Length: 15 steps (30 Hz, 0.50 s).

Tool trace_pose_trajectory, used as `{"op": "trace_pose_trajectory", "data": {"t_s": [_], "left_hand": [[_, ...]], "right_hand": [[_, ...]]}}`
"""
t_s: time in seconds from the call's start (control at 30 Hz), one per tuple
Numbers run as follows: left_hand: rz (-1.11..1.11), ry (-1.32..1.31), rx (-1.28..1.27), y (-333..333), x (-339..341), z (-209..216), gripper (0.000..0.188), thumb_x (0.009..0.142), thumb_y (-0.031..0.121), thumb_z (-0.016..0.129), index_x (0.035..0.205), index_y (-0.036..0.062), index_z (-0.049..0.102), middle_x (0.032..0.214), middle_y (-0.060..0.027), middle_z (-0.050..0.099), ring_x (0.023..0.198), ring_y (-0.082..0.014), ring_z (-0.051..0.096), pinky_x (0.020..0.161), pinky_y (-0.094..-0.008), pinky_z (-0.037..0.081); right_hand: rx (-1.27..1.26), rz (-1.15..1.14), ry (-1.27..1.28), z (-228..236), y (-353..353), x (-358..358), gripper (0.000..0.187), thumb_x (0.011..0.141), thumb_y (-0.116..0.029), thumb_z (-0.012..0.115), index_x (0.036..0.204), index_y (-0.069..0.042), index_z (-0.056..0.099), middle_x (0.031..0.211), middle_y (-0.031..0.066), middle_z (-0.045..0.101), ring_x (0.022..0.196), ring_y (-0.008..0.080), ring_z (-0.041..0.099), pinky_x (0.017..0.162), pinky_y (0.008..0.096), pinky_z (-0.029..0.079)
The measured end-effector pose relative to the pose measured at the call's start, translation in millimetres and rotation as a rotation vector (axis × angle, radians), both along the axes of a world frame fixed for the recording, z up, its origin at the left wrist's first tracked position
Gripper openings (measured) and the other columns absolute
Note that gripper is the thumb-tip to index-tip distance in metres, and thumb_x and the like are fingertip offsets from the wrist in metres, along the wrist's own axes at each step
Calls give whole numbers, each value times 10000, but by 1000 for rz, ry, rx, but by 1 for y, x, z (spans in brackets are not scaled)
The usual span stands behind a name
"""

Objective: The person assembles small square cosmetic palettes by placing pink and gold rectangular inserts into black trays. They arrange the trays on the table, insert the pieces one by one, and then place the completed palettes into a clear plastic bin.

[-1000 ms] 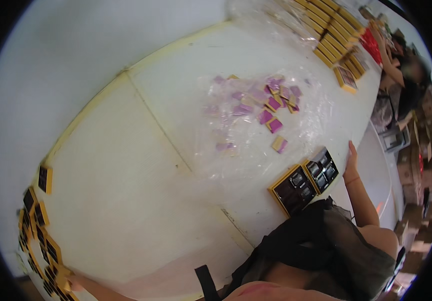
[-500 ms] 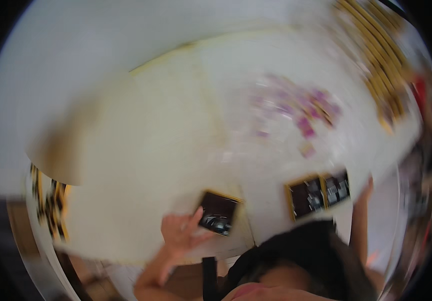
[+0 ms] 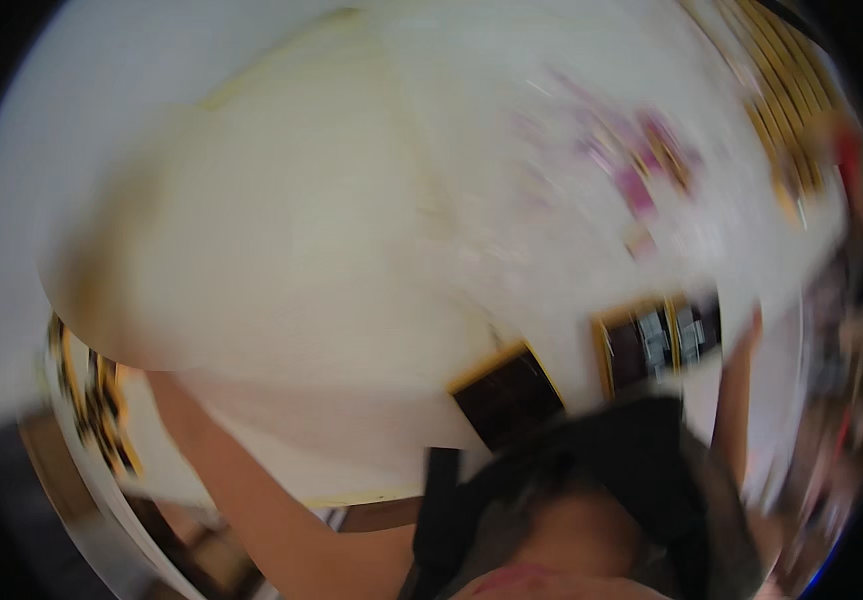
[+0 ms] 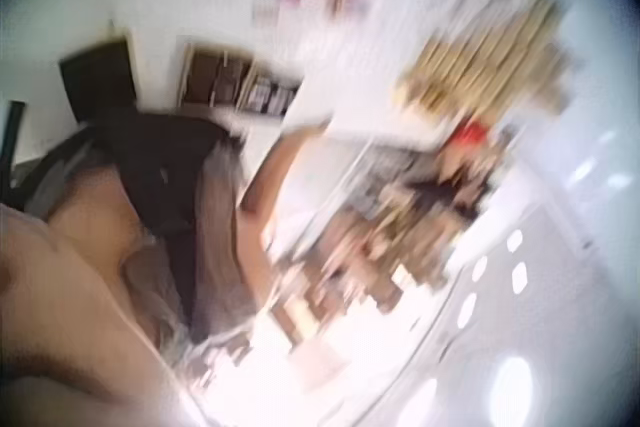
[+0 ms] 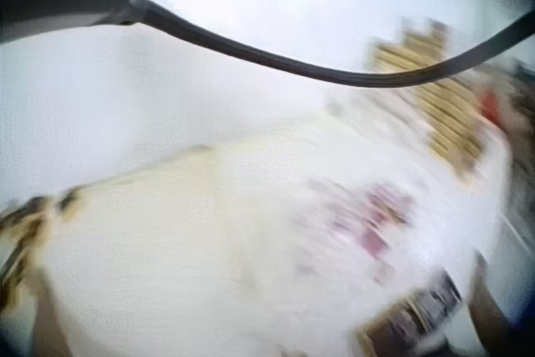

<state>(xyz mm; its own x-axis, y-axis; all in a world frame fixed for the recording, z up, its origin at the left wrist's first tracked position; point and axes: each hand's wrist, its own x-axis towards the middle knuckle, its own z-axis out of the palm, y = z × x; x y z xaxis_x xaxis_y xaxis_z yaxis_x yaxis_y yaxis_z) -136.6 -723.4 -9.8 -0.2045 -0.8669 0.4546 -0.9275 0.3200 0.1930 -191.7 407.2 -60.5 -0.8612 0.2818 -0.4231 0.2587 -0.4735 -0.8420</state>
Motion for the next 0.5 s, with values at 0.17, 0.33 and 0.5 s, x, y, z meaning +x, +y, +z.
{"op": "trace_pose_trajectory", "data": {"t_s": [0.17,0.33,0.5], "left_hand": [[51,-90,-49,68,-45,12,443,907,493,584,1126,132,719,1063,-74,698,882,-262,645,773,-450,518],[-519,165,-50,187,8,15,418,913,380,650,1130,27,703,990,-152,684,869,-290,647,764,-401,522],[-868,-133,42,368,109,35,404,877,234,699,1225,39,634,964,-108,629,859,-258,598,769,-344,490]], "right_hand": [[70,-487,45,35,-39,17,505,999,-322,491,1356,35,475,1332,132,561,1231,267,528,1072,370,394],[74,-555,-7,31,-50,13,504,970,-292,576,1339,41,490,1327,130,558,1213,244,531,1050,346,412],[668,-471,39,39,-53,49,648,954,-258,617,1462,24,329,1430,136,455,1288,254,462,1109,367,323]]}}
